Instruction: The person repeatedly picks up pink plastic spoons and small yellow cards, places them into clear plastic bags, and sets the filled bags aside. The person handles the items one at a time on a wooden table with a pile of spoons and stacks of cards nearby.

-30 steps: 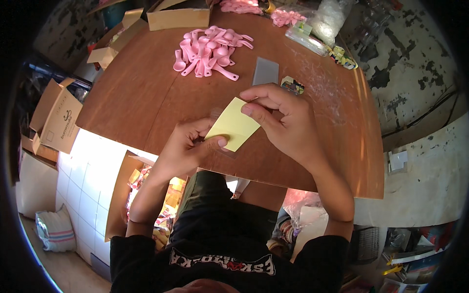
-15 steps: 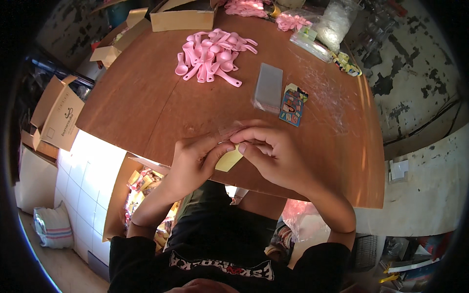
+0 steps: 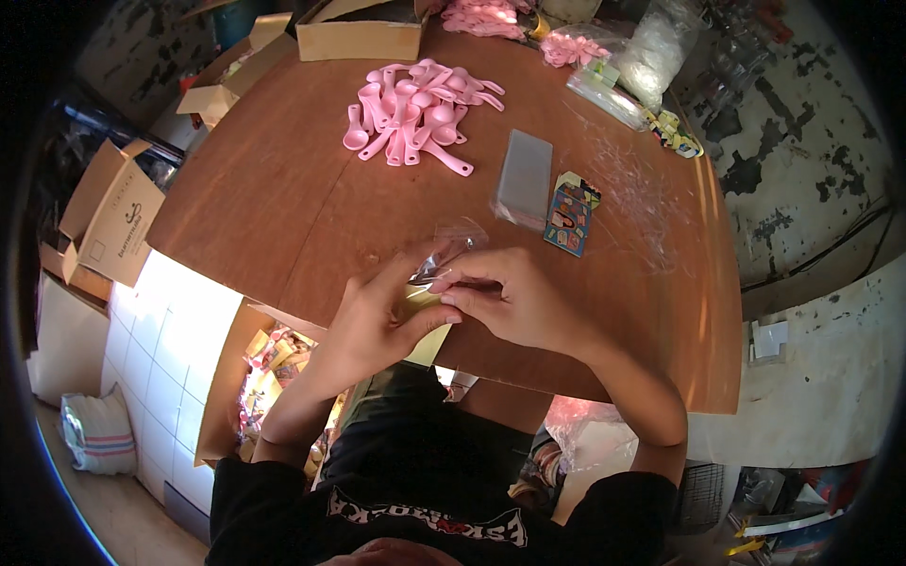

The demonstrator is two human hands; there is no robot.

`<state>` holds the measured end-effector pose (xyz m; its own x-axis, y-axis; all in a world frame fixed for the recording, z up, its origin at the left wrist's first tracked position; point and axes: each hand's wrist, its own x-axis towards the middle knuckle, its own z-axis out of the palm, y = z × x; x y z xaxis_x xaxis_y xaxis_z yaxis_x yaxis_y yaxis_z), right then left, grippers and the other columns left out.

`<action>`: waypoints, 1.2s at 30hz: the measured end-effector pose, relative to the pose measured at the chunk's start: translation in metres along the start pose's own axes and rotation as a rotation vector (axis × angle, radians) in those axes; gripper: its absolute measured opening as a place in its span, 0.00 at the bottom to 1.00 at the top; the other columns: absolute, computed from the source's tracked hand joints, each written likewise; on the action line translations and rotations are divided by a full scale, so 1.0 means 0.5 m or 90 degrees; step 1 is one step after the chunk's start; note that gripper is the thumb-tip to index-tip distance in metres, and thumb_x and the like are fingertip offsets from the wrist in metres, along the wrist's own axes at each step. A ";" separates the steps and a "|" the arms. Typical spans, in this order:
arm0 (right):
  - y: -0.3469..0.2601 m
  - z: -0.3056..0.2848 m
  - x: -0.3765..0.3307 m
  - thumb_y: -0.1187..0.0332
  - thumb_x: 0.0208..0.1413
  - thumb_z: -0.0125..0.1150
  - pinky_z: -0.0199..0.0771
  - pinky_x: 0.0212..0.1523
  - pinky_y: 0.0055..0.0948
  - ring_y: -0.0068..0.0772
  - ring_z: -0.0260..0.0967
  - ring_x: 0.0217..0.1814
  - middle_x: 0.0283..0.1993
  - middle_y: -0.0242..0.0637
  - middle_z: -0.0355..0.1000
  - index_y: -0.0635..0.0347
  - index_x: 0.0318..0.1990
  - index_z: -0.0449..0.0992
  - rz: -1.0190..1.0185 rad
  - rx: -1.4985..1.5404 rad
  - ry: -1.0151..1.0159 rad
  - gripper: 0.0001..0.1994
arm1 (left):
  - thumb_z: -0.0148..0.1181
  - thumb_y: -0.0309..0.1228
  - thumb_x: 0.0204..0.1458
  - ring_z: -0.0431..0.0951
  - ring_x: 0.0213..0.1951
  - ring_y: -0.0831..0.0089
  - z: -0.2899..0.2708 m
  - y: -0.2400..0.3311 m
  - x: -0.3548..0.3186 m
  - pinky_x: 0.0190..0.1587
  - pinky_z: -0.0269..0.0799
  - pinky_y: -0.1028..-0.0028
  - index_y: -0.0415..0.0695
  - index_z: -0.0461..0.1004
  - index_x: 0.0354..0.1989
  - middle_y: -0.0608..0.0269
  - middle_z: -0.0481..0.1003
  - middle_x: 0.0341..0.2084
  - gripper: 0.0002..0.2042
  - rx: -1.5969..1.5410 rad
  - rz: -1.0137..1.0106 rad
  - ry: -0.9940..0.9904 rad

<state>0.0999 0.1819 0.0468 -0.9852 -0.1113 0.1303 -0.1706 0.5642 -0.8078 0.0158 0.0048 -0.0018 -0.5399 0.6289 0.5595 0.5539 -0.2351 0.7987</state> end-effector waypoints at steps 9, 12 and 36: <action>0.214 -0.083 0.193 0.71 0.53 0.65 0.76 0.41 0.28 0.31 0.78 0.37 0.42 0.44 0.80 0.64 0.45 0.78 -0.002 -0.330 0.184 0.12 | 0.68 0.26 0.50 0.68 0.16 0.74 -0.022 -0.038 -0.044 0.24 0.67 0.73 0.38 0.73 0.52 0.52 0.79 0.33 0.20 0.063 -0.185 0.025; 0.244 -0.075 0.221 0.70 0.51 0.67 0.76 0.39 0.34 0.38 0.78 0.37 0.42 0.47 0.79 0.61 0.44 0.79 0.002 -0.354 0.176 0.13 | 0.69 0.27 0.50 0.69 0.18 0.73 -0.017 -0.030 -0.046 0.26 0.67 0.74 0.38 0.73 0.53 0.50 0.79 0.35 0.21 0.024 -0.181 0.035; 0.128 -0.158 -0.057 0.68 0.66 0.55 0.74 0.39 0.20 0.19 0.73 0.35 0.37 0.32 0.75 0.65 0.44 0.76 -0.061 0.098 0.444 0.09 | 0.68 0.25 0.51 0.75 0.52 0.72 0.013 -0.056 0.014 0.53 0.69 0.74 0.36 0.69 0.57 0.52 0.76 0.51 0.25 -0.063 -0.149 -0.109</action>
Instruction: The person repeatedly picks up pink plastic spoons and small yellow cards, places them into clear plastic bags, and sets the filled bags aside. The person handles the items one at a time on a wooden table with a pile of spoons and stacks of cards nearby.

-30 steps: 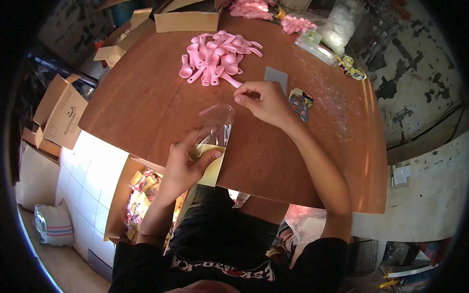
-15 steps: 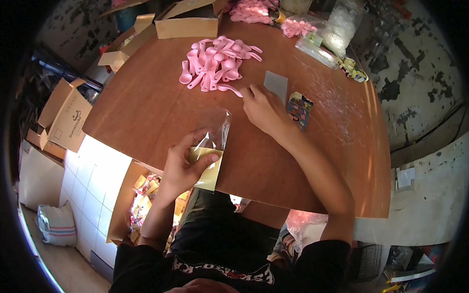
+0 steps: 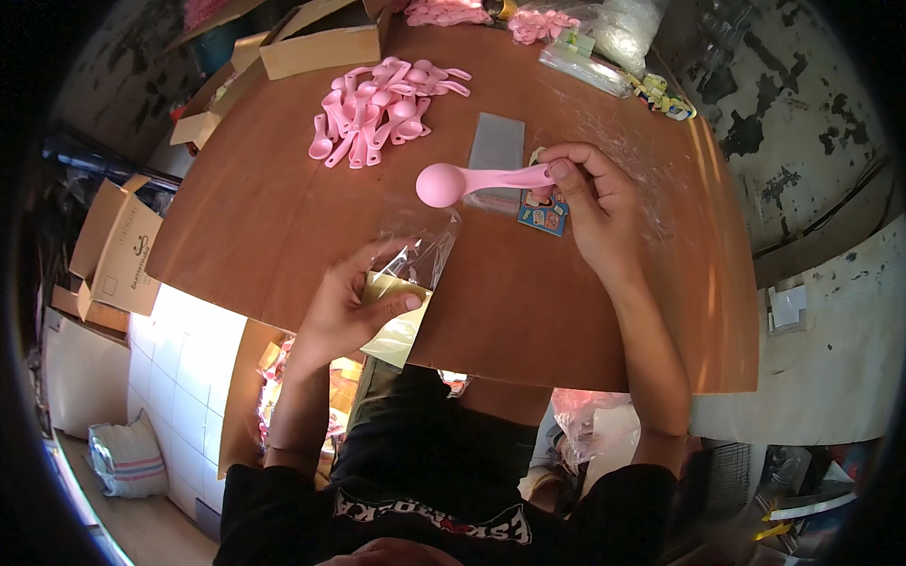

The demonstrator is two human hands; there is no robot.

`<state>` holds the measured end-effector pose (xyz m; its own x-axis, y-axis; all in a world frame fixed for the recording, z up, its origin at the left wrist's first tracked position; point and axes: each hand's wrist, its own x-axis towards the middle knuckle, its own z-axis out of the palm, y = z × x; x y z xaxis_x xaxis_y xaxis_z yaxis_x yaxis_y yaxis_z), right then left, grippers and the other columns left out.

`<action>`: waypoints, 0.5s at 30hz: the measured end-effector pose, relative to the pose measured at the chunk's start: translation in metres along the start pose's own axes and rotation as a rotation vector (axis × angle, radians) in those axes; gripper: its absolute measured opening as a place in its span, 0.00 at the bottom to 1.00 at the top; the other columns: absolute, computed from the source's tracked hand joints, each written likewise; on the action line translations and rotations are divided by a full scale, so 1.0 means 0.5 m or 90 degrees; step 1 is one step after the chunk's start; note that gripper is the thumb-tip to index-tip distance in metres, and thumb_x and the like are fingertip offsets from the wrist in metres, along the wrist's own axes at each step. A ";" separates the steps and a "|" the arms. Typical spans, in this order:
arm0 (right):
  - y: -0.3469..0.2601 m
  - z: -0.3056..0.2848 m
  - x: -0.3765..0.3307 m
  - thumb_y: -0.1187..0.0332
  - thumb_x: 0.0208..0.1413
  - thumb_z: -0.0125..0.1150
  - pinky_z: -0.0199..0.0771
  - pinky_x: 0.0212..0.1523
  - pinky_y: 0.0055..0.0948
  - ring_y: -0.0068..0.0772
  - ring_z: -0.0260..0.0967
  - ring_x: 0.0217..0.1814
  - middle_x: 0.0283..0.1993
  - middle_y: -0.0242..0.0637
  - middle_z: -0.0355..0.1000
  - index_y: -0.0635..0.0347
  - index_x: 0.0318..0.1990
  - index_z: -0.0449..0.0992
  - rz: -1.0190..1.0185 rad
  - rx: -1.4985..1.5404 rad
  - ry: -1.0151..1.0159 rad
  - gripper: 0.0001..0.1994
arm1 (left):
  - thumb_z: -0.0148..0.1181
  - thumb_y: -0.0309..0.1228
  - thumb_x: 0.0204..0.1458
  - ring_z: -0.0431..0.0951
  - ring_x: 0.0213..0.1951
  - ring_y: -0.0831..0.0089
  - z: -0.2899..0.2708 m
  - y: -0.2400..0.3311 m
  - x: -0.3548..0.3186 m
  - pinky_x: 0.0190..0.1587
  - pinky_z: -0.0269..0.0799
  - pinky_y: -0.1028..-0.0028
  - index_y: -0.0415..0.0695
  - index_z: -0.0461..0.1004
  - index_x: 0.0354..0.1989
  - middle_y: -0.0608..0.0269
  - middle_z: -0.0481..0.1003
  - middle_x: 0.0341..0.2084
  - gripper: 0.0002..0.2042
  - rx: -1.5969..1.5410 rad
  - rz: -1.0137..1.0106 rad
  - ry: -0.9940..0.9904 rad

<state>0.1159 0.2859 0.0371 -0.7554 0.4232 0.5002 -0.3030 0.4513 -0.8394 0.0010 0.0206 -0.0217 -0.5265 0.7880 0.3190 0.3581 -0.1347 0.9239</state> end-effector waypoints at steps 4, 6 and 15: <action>0.011 0.000 -0.007 0.68 0.66 0.55 0.75 0.40 0.20 0.19 0.72 0.35 0.38 0.32 0.74 0.66 0.43 0.76 0.015 0.025 -0.051 0.09 | 0.68 0.26 0.51 0.71 0.56 0.73 0.014 0.004 0.002 0.56 0.67 0.72 0.36 0.67 0.60 0.53 0.74 0.54 0.27 -0.081 -0.070 -0.047; 0.013 -0.003 -0.009 0.68 0.66 0.55 0.75 0.40 0.20 0.19 0.72 0.36 0.38 0.31 0.73 0.66 0.42 0.76 0.014 0.016 -0.074 0.10 | 0.68 0.26 0.52 0.70 0.57 0.73 0.015 0.000 0.002 0.57 0.67 0.72 0.36 0.66 0.61 0.52 0.73 0.55 0.28 -0.064 -0.024 -0.047; -0.030 0.000 -0.006 0.72 0.63 0.58 0.72 0.35 0.19 0.19 0.71 0.35 0.35 0.32 0.73 0.67 0.42 0.76 -0.082 -0.104 -0.222 0.06 | 0.69 0.29 0.51 0.75 0.49 0.75 0.019 0.009 0.001 0.52 0.70 0.72 0.37 0.66 0.61 0.54 0.77 0.48 0.29 -0.021 -0.042 -0.076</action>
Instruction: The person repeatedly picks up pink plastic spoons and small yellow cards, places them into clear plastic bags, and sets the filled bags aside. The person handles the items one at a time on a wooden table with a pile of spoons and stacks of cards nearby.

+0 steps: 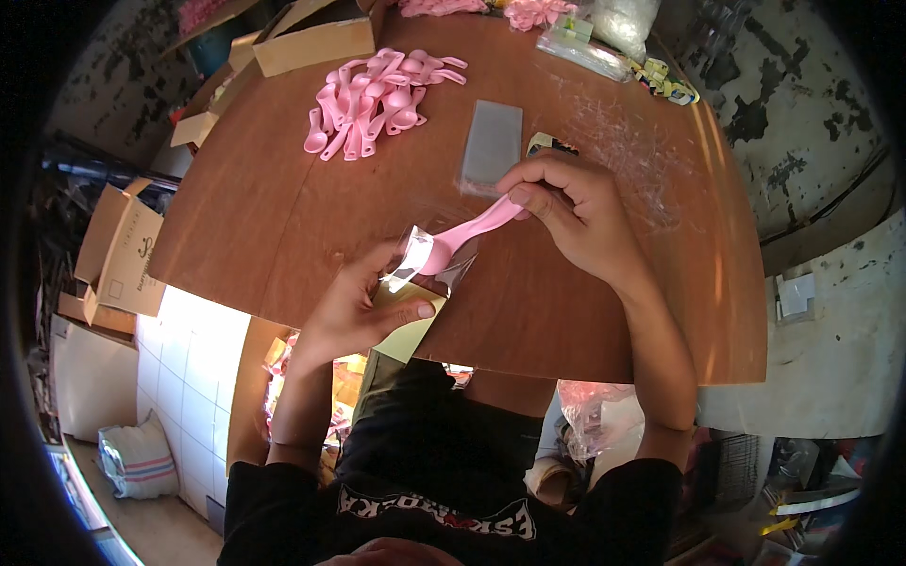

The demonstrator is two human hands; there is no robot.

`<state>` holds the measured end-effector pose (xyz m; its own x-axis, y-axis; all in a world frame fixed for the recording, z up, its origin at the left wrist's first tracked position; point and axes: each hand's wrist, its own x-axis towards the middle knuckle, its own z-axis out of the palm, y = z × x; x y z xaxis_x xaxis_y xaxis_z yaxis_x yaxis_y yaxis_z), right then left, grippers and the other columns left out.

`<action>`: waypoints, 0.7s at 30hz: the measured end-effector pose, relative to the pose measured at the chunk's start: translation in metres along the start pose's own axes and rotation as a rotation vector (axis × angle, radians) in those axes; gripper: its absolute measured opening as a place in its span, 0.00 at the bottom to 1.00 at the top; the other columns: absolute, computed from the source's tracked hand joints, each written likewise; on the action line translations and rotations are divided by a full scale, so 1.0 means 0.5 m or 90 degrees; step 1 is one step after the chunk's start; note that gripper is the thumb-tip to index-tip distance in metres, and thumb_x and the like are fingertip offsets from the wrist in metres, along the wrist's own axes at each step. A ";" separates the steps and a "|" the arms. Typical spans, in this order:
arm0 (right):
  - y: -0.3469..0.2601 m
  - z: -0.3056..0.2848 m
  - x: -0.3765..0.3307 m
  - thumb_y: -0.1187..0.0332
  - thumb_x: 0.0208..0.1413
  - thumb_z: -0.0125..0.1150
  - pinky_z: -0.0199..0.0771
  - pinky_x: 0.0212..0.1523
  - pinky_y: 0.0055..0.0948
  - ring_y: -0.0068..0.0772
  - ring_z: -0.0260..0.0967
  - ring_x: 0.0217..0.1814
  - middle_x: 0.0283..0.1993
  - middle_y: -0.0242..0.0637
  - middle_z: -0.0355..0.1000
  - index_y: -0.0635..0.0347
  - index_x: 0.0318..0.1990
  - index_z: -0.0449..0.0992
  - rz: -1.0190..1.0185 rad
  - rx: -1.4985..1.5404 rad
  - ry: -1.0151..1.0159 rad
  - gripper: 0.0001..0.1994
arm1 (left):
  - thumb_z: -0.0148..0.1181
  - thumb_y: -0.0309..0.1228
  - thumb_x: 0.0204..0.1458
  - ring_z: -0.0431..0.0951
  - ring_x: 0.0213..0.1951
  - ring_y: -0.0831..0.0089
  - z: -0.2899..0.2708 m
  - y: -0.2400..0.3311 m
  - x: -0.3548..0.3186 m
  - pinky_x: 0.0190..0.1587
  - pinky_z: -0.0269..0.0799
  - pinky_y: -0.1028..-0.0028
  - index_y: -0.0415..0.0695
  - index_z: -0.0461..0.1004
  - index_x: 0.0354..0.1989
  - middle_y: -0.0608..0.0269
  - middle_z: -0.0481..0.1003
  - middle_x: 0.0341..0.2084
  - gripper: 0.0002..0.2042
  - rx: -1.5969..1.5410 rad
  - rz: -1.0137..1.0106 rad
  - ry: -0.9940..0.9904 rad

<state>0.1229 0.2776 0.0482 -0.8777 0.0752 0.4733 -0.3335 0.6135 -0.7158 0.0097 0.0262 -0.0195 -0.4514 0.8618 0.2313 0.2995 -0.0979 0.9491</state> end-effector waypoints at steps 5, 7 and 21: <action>-0.050 0.038 0.003 0.78 0.56 0.64 0.72 0.32 0.18 0.18 0.73 0.31 0.32 0.33 0.76 0.68 0.36 0.78 0.057 0.127 0.036 0.03 | 0.60 0.36 0.60 0.77 0.40 0.74 0.011 0.002 0.000 0.46 0.72 0.72 0.38 0.69 0.56 0.58 0.78 0.37 0.20 -0.045 0.029 -0.003; -0.066 0.051 0.000 0.78 0.55 0.65 0.72 0.32 0.17 0.17 0.73 0.31 0.32 0.34 0.76 0.68 0.36 0.78 0.069 0.132 0.042 0.04 | 0.56 0.36 0.63 0.78 0.40 0.74 0.005 0.011 -0.001 0.45 0.72 0.72 0.37 0.70 0.56 0.58 0.78 0.36 0.18 -0.070 0.035 -0.012; -0.118 0.089 -0.007 0.76 0.45 0.73 0.73 0.32 0.21 0.22 0.74 0.30 0.30 0.35 0.78 0.64 0.32 0.80 -0.040 -0.118 0.083 0.07 | 0.48 0.31 0.66 0.80 0.41 0.73 0.019 0.029 -0.017 0.45 0.74 0.76 0.33 0.70 0.56 0.53 0.79 0.42 0.16 -0.189 -0.010 -0.012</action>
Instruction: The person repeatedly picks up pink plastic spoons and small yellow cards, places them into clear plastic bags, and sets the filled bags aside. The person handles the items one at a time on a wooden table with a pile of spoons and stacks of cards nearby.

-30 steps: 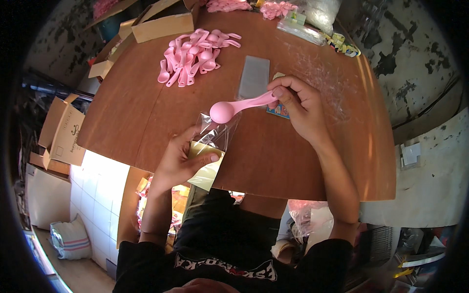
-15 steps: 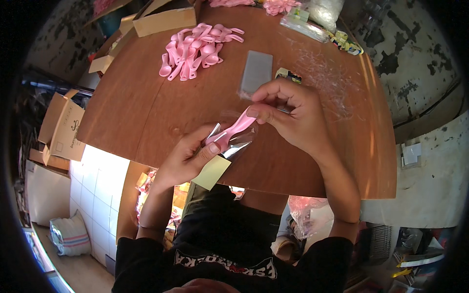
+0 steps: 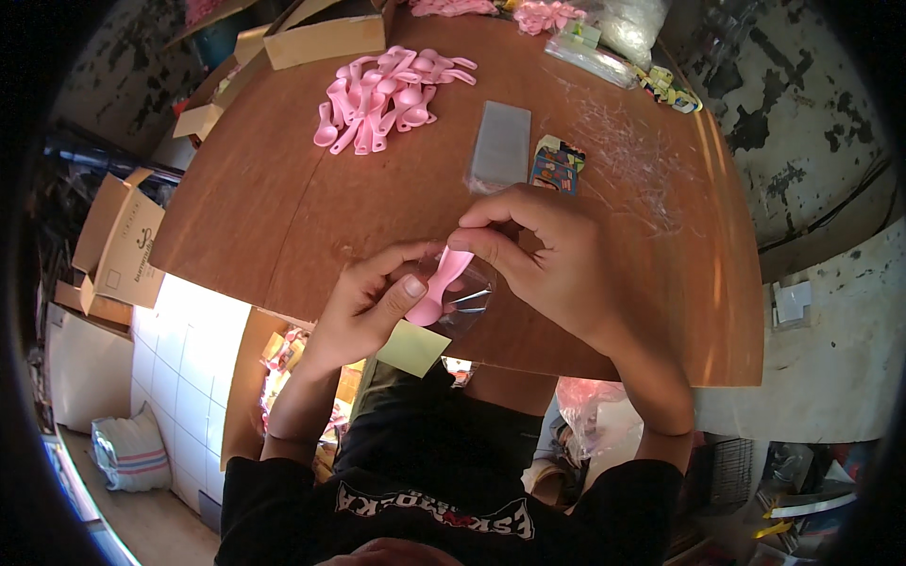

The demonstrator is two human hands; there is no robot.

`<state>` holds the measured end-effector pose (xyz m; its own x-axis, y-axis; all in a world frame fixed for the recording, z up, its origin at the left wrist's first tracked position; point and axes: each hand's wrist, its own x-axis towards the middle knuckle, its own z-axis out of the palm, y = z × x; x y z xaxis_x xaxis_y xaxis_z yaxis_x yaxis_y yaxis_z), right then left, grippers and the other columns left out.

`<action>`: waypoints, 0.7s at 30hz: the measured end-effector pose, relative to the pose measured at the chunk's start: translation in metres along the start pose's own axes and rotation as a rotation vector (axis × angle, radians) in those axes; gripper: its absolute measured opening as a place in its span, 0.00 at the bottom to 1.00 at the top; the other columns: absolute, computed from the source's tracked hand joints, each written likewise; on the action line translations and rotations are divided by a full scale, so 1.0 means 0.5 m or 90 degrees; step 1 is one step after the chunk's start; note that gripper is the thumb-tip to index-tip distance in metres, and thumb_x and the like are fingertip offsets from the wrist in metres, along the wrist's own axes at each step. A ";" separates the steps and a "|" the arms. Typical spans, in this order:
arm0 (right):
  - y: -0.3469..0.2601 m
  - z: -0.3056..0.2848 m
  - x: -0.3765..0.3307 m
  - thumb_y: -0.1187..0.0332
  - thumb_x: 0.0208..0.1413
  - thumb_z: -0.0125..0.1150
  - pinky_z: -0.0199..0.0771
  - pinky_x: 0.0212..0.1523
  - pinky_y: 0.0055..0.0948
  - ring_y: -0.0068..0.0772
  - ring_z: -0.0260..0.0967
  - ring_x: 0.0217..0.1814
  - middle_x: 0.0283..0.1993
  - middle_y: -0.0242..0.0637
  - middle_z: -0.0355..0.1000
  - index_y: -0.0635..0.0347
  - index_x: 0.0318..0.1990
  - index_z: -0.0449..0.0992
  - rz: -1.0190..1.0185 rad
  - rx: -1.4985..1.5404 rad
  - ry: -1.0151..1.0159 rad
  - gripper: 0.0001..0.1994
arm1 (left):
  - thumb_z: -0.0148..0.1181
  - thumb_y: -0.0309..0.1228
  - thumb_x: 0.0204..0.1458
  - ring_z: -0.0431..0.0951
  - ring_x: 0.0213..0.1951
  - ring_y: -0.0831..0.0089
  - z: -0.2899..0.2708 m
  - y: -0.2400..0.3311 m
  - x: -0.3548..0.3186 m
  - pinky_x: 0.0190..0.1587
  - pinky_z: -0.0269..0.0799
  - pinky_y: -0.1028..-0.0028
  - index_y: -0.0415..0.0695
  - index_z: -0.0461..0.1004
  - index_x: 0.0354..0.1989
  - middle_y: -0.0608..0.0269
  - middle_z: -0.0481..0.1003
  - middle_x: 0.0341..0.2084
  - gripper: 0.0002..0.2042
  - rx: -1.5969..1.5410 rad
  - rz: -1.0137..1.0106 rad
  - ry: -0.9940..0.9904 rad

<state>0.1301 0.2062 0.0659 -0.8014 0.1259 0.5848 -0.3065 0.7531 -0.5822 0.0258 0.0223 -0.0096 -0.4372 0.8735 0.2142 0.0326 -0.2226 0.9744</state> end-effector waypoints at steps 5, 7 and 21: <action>-0.012 0.006 0.004 0.76 0.45 0.73 0.73 0.32 0.22 0.22 0.74 0.30 0.30 0.34 0.77 0.64 0.31 0.80 0.000 0.003 -0.033 0.07 | 0.50 0.29 0.65 0.78 0.35 0.79 -0.003 -0.009 0.007 0.39 0.74 0.77 0.34 0.73 0.52 0.57 0.80 0.35 0.14 0.061 0.049 0.052; -0.019 0.020 0.001 0.76 0.44 0.74 0.72 0.31 0.23 0.23 0.73 0.30 0.30 0.34 0.77 0.64 0.31 0.80 0.001 0.012 -0.054 0.08 | 0.52 0.28 0.64 0.77 0.30 0.81 -0.003 -0.004 0.004 0.34 0.73 0.77 0.34 0.75 0.50 0.58 0.80 0.29 0.12 0.082 0.071 0.071; -0.028 0.044 -0.021 0.74 0.43 0.66 0.70 0.31 0.32 0.34 0.66 0.34 0.33 0.32 0.65 0.62 0.32 0.75 -0.235 -0.337 -0.061 0.08 | 0.56 0.23 0.55 0.75 0.24 0.45 0.017 0.062 -0.002 0.28 0.69 0.60 0.33 0.74 0.40 0.41 0.73 0.21 0.07 0.298 0.081 0.049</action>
<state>0.1316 0.1799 0.0553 -0.7410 -0.2417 0.6265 -0.2958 0.9551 0.0185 0.0349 0.0181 0.0207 -0.4686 0.8132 0.3450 0.4829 -0.0912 0.8709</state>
